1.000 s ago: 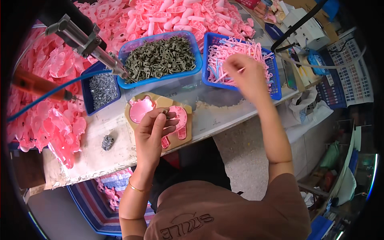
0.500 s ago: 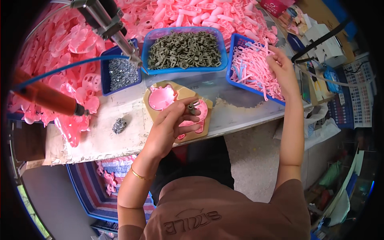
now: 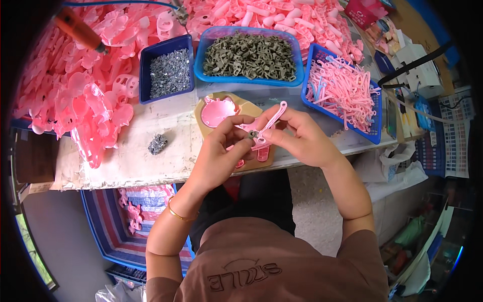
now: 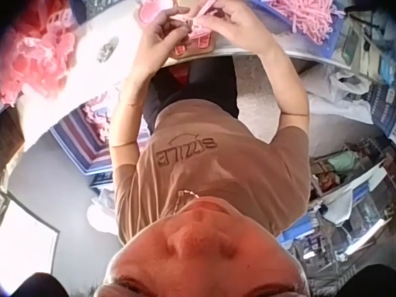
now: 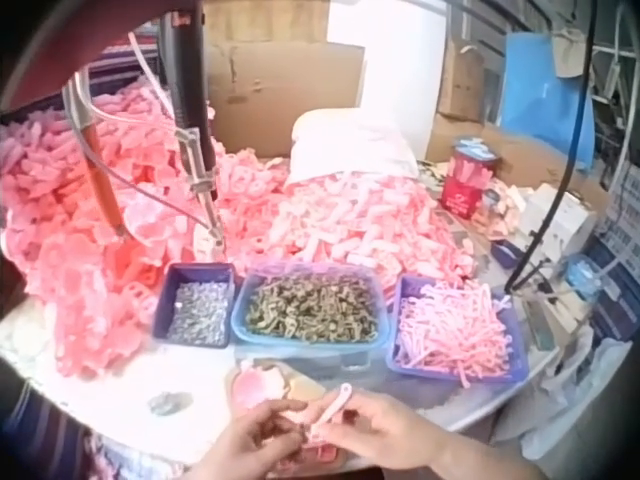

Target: Assembling pink plastic toy ponies by fitting shell components and using assembly tools.

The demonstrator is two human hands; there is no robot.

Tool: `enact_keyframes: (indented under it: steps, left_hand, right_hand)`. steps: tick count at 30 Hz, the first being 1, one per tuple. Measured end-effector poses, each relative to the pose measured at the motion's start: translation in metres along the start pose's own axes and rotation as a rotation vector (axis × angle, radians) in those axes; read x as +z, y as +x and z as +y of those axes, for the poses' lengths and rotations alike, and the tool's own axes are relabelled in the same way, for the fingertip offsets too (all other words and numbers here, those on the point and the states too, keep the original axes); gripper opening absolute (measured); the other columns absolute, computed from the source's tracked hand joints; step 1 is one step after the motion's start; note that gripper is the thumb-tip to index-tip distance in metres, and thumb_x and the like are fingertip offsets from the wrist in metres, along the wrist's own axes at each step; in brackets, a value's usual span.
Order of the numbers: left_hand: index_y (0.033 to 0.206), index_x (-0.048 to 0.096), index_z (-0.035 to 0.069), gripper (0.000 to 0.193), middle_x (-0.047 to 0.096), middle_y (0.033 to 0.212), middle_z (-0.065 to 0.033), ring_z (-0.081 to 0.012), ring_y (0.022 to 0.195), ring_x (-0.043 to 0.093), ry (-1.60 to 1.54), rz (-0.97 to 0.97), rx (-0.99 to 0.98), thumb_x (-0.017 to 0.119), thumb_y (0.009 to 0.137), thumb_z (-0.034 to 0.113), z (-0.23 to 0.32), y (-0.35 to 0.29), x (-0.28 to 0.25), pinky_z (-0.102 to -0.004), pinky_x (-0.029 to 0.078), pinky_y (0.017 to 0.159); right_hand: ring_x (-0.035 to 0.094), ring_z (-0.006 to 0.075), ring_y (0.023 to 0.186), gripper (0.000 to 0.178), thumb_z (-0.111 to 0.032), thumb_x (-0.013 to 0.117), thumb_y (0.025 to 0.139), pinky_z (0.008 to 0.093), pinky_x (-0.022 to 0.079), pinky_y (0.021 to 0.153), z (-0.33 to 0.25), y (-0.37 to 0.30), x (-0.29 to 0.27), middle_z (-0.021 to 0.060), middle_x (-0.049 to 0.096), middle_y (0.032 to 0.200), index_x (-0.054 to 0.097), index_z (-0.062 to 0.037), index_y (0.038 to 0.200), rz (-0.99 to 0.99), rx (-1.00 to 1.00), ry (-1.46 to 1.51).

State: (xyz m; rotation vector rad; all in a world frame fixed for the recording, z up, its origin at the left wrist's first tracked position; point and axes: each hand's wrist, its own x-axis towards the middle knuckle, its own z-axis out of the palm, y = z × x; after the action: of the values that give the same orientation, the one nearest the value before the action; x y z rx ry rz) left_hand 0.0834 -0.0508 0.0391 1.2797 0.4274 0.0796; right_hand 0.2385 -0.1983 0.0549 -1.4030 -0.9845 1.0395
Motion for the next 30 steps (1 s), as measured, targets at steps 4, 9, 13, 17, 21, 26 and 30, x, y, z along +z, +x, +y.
enact_keyframes:
  steps: [4,9,13,17,21,26,30]
  left_hand:
    - [0.124,0.055,0.003,0.03,0.065,0.097,-0.0052,-0.0104,0.084,0.065,-0.065,0.095,-0.007,0.06,0.094,0.004,-0.013,0.001,-0.004,-0.0239,0.056,0.077]
    - [0.124,0.053,0.003,0.032,0.07,0.102,-0.0101,-0.0168,0.094,0.069,-0.161,0.13,-0.058,0.062,0.093,0.005,-0.014,-0.002,0.0,-0.025,0.056,0.079]
    - [0.123,0.052,0.002,0.032,0.07,0.104,-0.0104,-0.0192,0.096,0.07,-0.179,0.113,-0.003,0.062,0.093,0.004,-0.016,-0.004,0.008,-0.0265,0.056,0.082]
    - [0.123,0.051,0.002,0.03,0.069,0.108,-0.0141,-0.0233,0.1,0.07,-0.334,0.091,-0.034,0.056,0.094,0.003,-0.013,-0.009,0.009,-0.0323,0.056,0.091]
    - [0.123,0.052,0.001,0.027,0.068,0.112,-0.018,-0.0275,0.104,0.069,-0.51,0.081,-0.05,0.05,0.096,0.006,-0.014,-0.01,0.009,-0.0371,0.056,0.095]
    - [0.122,0.053,0.001,0.026,0.069,0.111,-0.0184,-0.0284,0.105,0.069,-0.538,0.021,-0.071,0.048,0.098,0.008,-0.019,-0.01,0.005,-0.0369,0.056,0.094]
    - [0.119,0.055,0.002,0.023,0.07,0.108,-0.017,-0.0276,0.102,0.07,-0.634,-0.025,-0.095,0.048,0.099,0.012,-0.02,-0.009,0.002,-0.0364,0.056,0.092]
  right_hand:
    - [0.058,0.0088,0.097,0.014,-0.004,0.063,0.093,0.0261,0.047,0.088,-0.001,-0.001,0.002,0.003,0.063,0.104,0.063,-0.0019,0.107,0.102,-0.074,-0.014]
    - [0.061,0.009,0.093,0.015,-0.001,0.065,0.09,0.025,0.05,0.084,0.005,0.001,0.017,0.0043,0.066,0.101,0.064,-0.001,0.105,0.174,-0.05,0.224]
    - [0.063,0.0094,0.09,0.018,0.001,0.068,0.088,0.0248,0.051,0.081,0.016,0.004,0.023,0.0056,0.068,0.102,0.066,-0.0005,0.105,0.212,-0.049,0.256]
    - [0.064,0.0089,0.087,0.016,0.0,0.069,0.086,0.0253,0.052,0.079,0.019,0.004,0.022,0.005,0.068,0.098,0.068,0.0003,0.102,0.273,-0.084,0.1]
    - [0.063,0.0069,0.08,0.015,-0.001,0.069,0.087,0.0228,0.051,0.071,0.023,0.005,0.019,0.0029,0.069,0.092,0.07,0.0001,0.101,0.285,-0.188,-0.001]
    - [0.062,0.0082,0.077,0.012,0.001,0.069,0.087,0.0235,0.051,0.066,0.023,0.002,0.019,0.004,0.067,0.091,0.07,0.0005,0.099,0.239,-0.012,0.333]
    - [0.062,0.0086,0.076,0.011,0.002,0.068,0.087,0.0236,0.051,0.064,0.033,0.003,0.022,0.004,0.067,0.091,0.07,0.0002,0.098,0.232,-0.062,0.404]
